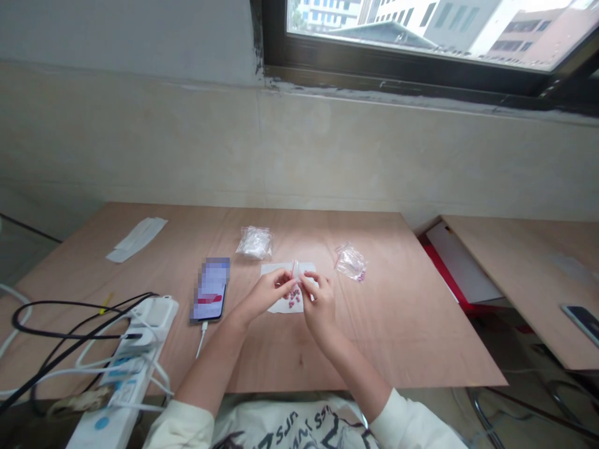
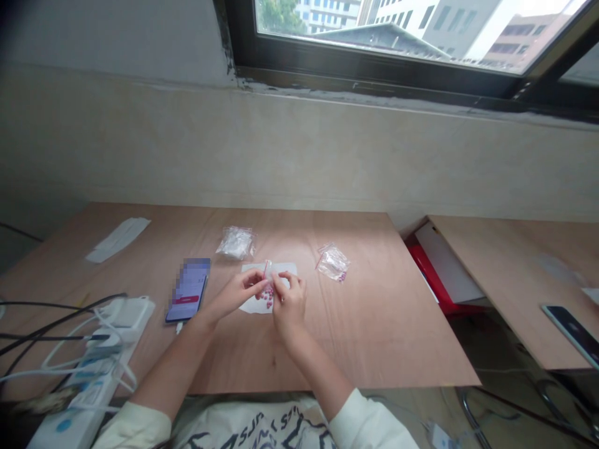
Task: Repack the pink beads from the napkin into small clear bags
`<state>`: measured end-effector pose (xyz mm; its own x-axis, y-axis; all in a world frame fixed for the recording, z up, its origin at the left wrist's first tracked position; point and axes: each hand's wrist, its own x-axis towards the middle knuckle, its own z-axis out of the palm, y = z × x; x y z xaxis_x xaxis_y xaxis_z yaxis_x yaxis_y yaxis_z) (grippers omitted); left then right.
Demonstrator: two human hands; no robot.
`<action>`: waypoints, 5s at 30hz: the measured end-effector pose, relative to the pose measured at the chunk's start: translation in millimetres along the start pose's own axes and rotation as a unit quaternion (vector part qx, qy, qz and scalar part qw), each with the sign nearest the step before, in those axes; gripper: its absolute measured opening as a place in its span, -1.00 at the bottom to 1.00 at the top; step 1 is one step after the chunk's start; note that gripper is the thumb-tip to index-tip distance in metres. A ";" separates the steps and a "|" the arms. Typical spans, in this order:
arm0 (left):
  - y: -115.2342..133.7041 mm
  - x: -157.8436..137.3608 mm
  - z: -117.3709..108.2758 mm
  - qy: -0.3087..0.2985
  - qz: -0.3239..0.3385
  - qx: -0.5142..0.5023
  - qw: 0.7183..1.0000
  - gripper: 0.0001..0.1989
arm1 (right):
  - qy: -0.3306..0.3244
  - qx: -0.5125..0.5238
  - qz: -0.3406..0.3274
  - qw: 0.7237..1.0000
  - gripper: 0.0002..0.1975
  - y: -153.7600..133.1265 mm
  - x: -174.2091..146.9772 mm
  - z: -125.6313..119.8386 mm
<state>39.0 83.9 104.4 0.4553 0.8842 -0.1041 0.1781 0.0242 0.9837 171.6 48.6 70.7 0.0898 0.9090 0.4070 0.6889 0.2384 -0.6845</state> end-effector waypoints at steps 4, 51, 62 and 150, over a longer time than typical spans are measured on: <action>-5.0 -10.6 -13.2 0.018 -0.026 -0.013 0.999 -0.80 | -0.034 0.059 0.022 0.997 -0.79 -0.9 -2.1 -1.5; -14.9 -19.7 -3.5 -0.027 -0.091 0.084 0.992 -0.82 | -0.303 0.321 0.287 0.850 -0.88 -16.0 16.5 -7.5; -11.8 -10.5 -23.7 0.089 -0.035 0.322 0.942 -0.84 | -0.271 0.137 0.265 0.915 -0.76 -14.3 22.5 -6.2; -51.2 -21.0 -23.5 0.133 -0.070 -0.084 0.985 -0.71 | -0.310 0.429 0.353 0.771 -0.65 39.8 2.8 25.5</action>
<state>-0.2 75.0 59.7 0.1884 0.9572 -0.2196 0.0655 0.2109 0.9753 180.9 69.4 29.2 -0.3199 0.8407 -0.4369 -0.1268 -0.4950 -0.8596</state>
